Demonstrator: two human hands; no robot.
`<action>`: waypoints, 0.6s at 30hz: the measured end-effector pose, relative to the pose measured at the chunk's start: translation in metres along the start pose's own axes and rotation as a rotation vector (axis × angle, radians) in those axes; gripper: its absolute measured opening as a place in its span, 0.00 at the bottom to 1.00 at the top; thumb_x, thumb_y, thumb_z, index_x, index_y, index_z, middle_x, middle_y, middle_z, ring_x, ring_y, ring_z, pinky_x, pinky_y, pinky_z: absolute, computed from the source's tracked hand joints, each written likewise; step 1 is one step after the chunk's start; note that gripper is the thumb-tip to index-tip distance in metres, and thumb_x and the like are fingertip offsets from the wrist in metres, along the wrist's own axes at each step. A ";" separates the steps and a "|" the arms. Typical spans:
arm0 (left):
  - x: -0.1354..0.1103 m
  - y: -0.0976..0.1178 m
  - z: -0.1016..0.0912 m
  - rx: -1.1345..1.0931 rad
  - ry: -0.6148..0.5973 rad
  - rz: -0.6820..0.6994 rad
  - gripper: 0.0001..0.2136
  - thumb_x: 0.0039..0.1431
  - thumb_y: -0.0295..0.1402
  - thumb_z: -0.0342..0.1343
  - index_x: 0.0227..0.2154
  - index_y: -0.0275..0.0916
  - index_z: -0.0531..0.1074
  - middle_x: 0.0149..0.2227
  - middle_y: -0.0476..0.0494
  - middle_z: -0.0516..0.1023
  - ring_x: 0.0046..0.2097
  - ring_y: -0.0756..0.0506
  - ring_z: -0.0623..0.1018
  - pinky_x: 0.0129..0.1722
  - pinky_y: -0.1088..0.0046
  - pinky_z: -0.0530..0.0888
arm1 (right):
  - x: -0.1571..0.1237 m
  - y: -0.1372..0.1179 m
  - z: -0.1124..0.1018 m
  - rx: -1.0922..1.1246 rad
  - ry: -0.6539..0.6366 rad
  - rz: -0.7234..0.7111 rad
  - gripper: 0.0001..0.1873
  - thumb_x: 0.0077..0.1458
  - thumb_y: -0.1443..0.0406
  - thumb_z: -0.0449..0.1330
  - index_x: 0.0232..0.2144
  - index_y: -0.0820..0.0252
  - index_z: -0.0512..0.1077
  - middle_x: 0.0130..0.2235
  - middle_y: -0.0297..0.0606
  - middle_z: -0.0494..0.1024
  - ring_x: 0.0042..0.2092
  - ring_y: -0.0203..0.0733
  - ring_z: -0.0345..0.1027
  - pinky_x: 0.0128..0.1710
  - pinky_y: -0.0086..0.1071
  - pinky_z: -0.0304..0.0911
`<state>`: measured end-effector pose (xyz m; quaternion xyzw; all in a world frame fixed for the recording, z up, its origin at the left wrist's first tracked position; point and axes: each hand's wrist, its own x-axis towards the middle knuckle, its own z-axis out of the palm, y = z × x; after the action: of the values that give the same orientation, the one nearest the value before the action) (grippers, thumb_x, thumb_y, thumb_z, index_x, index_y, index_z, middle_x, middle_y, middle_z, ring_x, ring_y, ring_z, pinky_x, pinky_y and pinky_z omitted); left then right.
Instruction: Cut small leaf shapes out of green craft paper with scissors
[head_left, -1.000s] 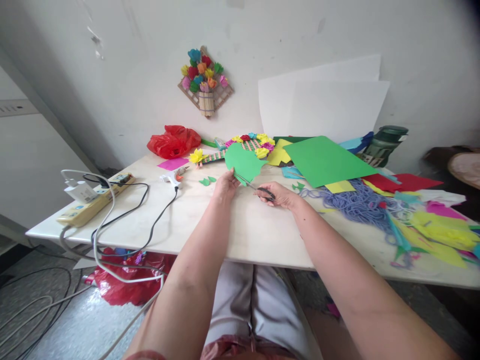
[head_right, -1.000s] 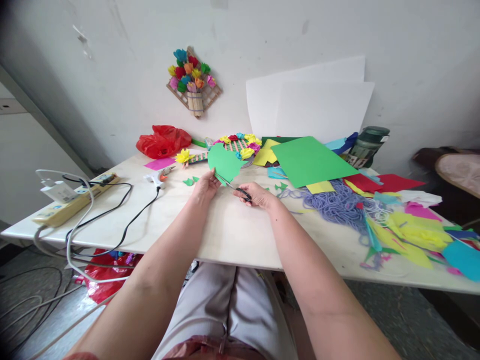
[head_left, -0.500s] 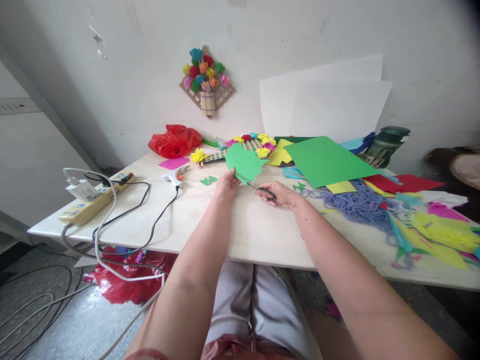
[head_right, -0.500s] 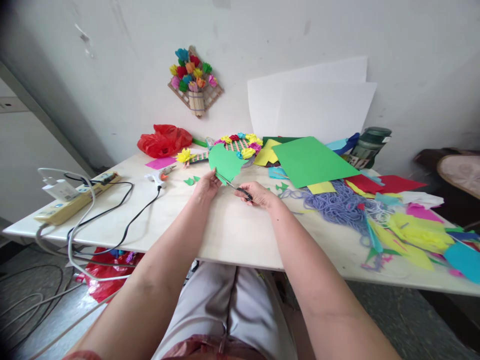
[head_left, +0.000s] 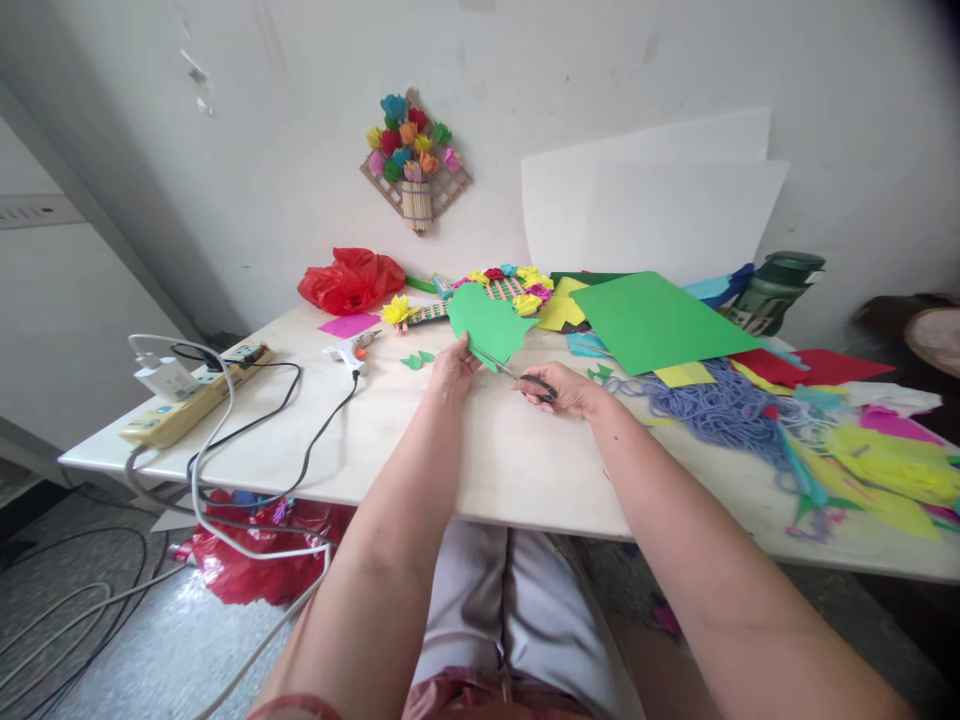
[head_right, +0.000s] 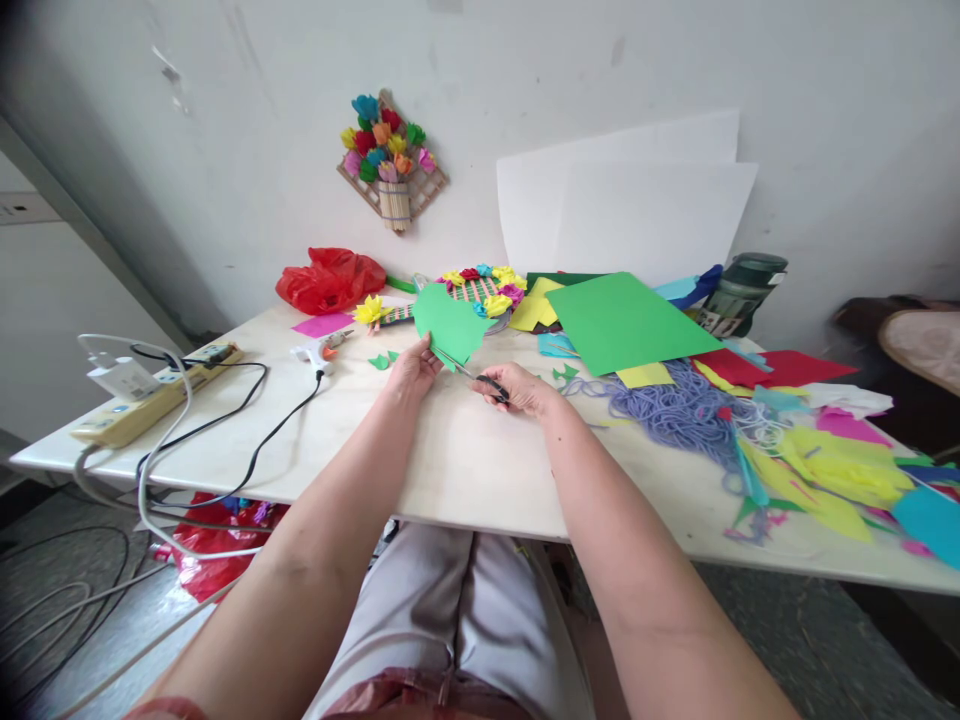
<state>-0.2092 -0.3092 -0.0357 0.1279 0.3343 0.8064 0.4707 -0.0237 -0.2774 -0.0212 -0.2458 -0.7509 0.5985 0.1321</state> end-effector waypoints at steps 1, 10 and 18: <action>0.001 0.000 -0.001 0.002 -0.006 0.007 0.02 0.53 0.25 0.53 0.27 0.32 0.69 0.23 0.46 0.75 0.25 0.52 0.74 0.37 0.73 0.73 | 0.000 0.000 0.000 0.001 -0.001 0.006 0.11 0.47 0.60 0.58 0.24 0.64 0.64 0.16 0.28 0.63 0.13 0.25 0.50 0.12 0.24 0.40; 0.000 0.001 -0.002 0.042 -0.045 -0.005 0.03 0.53 0.25 0.52 0.26 0.32 0.70 0.23 0.46 0.75 0.26 0.51 0.75 0.35 0.74 0.73 | -0.002 -0.001 0.000 0.027 0.016 0.037 0.13 0.47 0.59 0.59 0.25 0.64 0.64 0.17 0.28 0.64 0.13 0.25 0.50 0.11 0.23 0.42; -0.002 0.000 -0.001 0.040 -0.072 -0.032 0.04 0.52 0.25 0.53 0.31 0.33 0.71 0.23 0.46 0.76 0.25 0.51 0.75 0.34 0.75 0.73 | -0.001 0.000 0.002 0.032 0.033 0.036 0.13 0.46 0.59 0.60 0.24 0.63 0.63 0.16 0.28 0.64 0.13 0.25 0.50 0.11 0.22 0.42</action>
<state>-0.2086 -0.3114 -0.0363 0.1609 0.3351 0.7869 0.4926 -0.0241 -0.2790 -0.0211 -0.2670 -0.7346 0.6083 0.1378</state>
